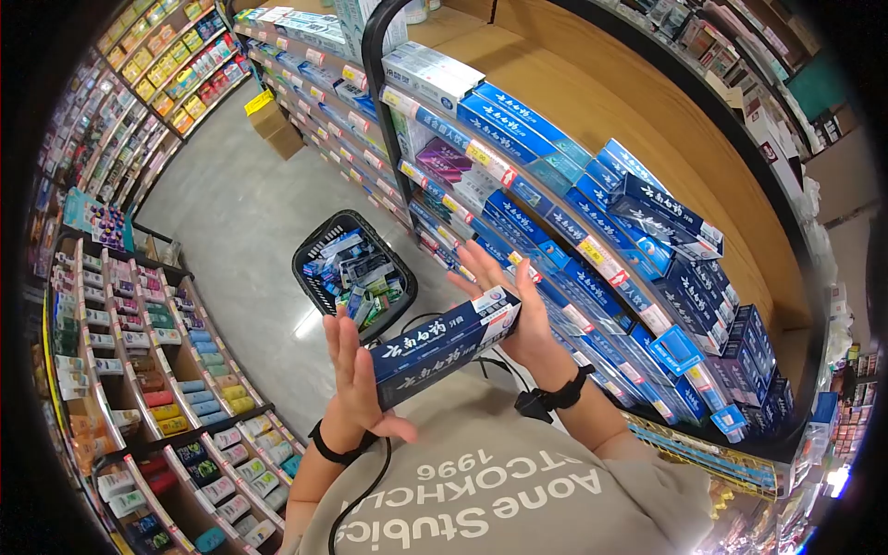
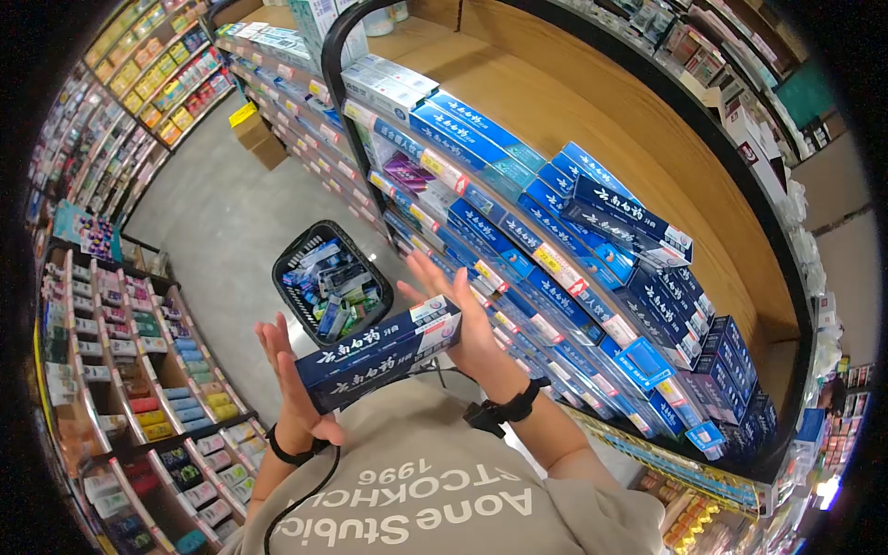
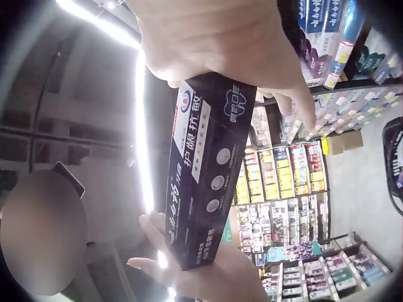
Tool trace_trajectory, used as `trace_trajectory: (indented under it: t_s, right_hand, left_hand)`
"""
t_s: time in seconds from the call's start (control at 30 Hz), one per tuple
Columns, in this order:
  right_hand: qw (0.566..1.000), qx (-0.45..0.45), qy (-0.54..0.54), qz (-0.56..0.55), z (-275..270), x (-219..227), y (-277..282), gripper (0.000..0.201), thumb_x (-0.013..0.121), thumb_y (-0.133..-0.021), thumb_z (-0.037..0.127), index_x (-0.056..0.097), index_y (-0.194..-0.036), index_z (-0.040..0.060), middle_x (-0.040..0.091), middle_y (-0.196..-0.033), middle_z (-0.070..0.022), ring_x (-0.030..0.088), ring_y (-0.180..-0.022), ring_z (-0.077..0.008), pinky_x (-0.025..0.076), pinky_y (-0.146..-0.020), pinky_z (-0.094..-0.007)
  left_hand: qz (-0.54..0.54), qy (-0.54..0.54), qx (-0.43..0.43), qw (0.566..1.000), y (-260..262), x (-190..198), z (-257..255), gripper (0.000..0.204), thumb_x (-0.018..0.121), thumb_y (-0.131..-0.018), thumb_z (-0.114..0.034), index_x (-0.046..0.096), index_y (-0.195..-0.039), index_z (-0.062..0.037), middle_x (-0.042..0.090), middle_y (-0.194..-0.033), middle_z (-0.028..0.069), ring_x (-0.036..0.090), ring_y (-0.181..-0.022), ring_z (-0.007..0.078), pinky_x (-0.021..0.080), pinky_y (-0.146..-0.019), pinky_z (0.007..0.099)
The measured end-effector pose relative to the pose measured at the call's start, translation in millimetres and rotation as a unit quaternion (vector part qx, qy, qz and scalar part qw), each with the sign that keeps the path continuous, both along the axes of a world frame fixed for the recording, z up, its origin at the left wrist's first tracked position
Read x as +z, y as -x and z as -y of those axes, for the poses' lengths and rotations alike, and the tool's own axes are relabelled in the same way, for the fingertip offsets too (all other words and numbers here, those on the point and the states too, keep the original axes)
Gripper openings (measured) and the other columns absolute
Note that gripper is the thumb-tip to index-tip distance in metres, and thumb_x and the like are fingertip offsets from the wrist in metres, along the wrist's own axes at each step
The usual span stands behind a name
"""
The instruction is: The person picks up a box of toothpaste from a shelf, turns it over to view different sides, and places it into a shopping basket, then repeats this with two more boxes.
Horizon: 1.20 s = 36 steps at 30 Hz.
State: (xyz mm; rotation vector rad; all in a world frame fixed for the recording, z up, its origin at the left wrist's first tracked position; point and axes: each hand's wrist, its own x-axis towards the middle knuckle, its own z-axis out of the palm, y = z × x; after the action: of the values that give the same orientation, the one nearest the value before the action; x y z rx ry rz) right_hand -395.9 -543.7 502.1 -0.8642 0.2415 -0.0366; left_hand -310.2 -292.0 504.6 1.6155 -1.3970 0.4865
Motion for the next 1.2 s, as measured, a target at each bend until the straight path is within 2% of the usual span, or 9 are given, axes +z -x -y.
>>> trace_trajectory:
  t_s: [0.17,0.27,0.37,0.7,0.8,0.87,0.9,1.0,1.2]
  right_hand:
    - [0.998,-0.026,0.056,0.031,-3.5,12.4,3.1,0.102,0.027,-0.093,0.085,0.016,-0.166,0.013,0.016,-0.173,-0.0081,0.02,-0.156,-0.0325,0.021,-0.122,-0.0514]
    - [0.993,-0.043,0.093,0.053,-6.9,10.1,5.5,0.102,0.028,-0.094,0.084,0.012,-0.166,0.0129,0.012,-0.173,-0.0085,0.014,-0.158,-0.0322,0.014,-0.124,-0.0525]
    - [0.987,-0.062,0.135,0.069,-10.5,14.1,5.9,0.106,0.03,-0.093,0.085,0.007,-0.167,0.0127,0.005,-0.174,-0.0089,0.008,-0.159,-0.0329,0.007,-0.125,-0.0539]
    - [0.923,-0.094,0.343,0.146,-23.2,35.7,2.5,0.132,0.044,-0.081,0.092,-0.007,-0.163,0.0024,-0.01,-0.171,-0.0189,-0.002,-0.158,-0.0409,0.005,-0.125,-0.0573]
    - [0.876,-0.121,0.422,0.201,-28.6,26.8,-1.5,0.128,0.061,-0.083,0.08,0.0,-0.165,0.0035,-0.008,-0.17,-0.0275,-0.003,-0.158,-0.0414,0.003,-0.124,-0.0576]
    - [0.838,-0.13,0.472,0.239,-30.3,24.2,-4.6,0.129,0.067,-0.08,0.078,0.002,-0.165,0.0044,-0.007,-0.168,-0.0311,-0.002,-0.157,-0.0449,0.003,-0.123,-0.06]
    - [0.818,-0.135,0.496,0.258,-31.1,23.1,-6.4,0.13,0.07,-0.079,0.076,0.004,-0.165,0.0048,-0.007,-0.168,-0.0329,-0.002,-0.157,-0.0467,0.003,-0.123,-0.0613]
    - [0.749,-0.131,0.579,0.295,-33.1,18.3,-4.8,0.129,0.074,-0.076,0.075,0.007,-0.166,0.0098,-0.005,-0.167,-0.0353,0.002,-0.156,-0.0511,0.005,-0.12,-0.0672]
    - [0.644,-0.163,0.611,0.43,-42.0,8.0,-5.6,0.108,0.075,-0.078,0.069,0.026,-0.163,0.0223,0.013,-0.169,-0.0233,0.02,-0.153,-0.0508,0.017,-0.114,-0.0767]
  left_hand:
    - [-0.049,0.017,0.01,0.999,-2.0,-4.7,-4.3,0.119,0.044,-0.086,-0.087,0.019,-0.162,0.0018,0.011,-0.165,0.0361,0.006,-0.154,0.0533,0.013,-0.12,0.0681]
    - [-0.109,0.03,0.006,0.994,-3.5,-2.5,-3.3,0.117,0.043,-0.085,-0.089,0.015,-0.165,-0.0086,0.0,-0.169,0.0284,-0.002,-0.158,0.0408,0.012,-0.122,0.065]
    - [-0.185,0.059,0.014,0.981,-2.6,-0.9,-0.8,0.115,0.04,-0.085,-0.089,0.018,-0.165,-0.009,-0.001,-0.17,0.0272,-0.003,-0.158,0.0402,0.012,-0.122,0.0641]
    - [-0.455,0.152,0.028,0.877,-17.7,26.2,12.8,0.1,0.026,-0.097,-0.078,0.018,-0.164,-0.0047,0.005,-0.173,0.0135,-0.002,-0.16,0.027,0.008,-0.126,0.0537]
    - [-0.521,0.179,0.015,0.834,-21.4,27.0,8.0,0.092,0.027,-0.101,-0.071,0.02,-0.163,-0.0031,0.01,-0.173,0.0124,0.0,-0.16,0.0258,0.01,-0.126,0.0509]
    - [-0.577,0.189,0.018,0.795,-23.7,28.0,2.1,0.088,0.028,-0.103,-0.067,0.022,-0.163,-0.0023,0.014,-0.173,0.0117,0.002,-0.16,0.0248,0.011,-0.126,0.0487]
    - [-0.594,0.189,-0.001,0.782,-26.8,23.7,-2.7,0.082,0.022,-0.107,-0.061,0.02,-0.163,-0.0012,0.01,-0.173,0.0126,0.0,-0.16,0.0259,0.005,-0.127,0.0553]
    - [-0.652,0.175,-0.02,0.737,-33.9,19.2,-9.5,0.08,0.02,-0.108,-0.057,0.02,-0.161,0.0034,0.013,-0.172,0.0137,0.003,-0.16,0.0251,0.007,-0.128,0.053]
    - [-0.728,0.137,-0.036,0.671,-40.3,9.9,-16.7,0.084,0.021,-0.107,-0.062,0.024,-0.16,0.0034,0.019,-0.171,0.0133,0.008,-0.16,0.0249,0.009,-0.128,0.0474]
